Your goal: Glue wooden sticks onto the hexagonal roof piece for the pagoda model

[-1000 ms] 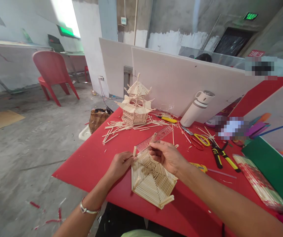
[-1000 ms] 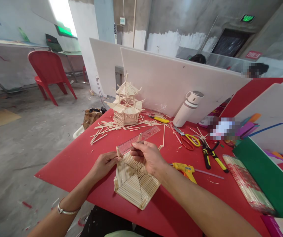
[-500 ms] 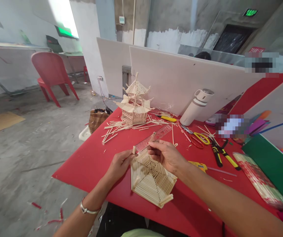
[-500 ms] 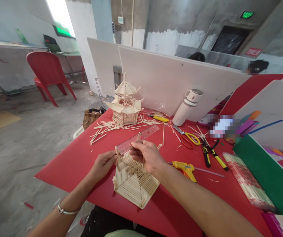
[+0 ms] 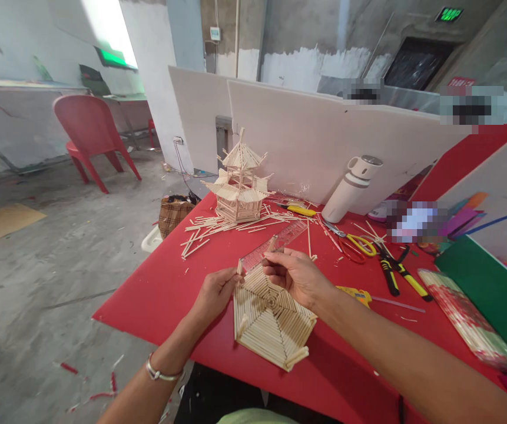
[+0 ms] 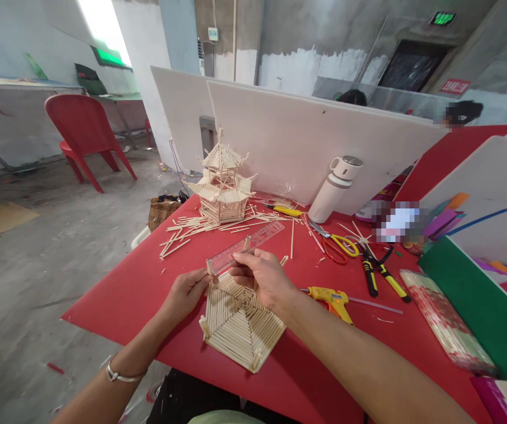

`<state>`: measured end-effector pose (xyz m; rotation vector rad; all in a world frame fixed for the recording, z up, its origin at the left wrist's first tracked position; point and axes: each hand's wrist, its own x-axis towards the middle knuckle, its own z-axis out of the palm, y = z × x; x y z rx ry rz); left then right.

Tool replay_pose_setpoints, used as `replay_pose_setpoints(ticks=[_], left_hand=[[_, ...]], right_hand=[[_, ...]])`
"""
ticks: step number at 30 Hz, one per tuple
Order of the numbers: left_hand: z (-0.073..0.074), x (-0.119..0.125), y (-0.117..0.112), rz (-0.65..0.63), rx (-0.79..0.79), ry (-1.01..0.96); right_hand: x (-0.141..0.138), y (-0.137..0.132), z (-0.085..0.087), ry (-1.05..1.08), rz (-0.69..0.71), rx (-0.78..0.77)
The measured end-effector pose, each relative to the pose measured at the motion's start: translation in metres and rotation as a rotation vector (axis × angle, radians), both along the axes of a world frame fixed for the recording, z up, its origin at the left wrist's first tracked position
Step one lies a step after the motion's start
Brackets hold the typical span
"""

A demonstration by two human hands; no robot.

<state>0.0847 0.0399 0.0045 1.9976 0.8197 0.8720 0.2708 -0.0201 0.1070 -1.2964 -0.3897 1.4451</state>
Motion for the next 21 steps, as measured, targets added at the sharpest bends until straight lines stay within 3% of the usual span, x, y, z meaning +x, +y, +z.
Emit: replay_pose_setpoints(ticks=[21], left_hand=[[0.0082,0.0033,-0.0016,0.000,0.027,0.029]], right_hand=[[0.0021,-0.0011,0.0036,-0.027,-0.023,0.011]])
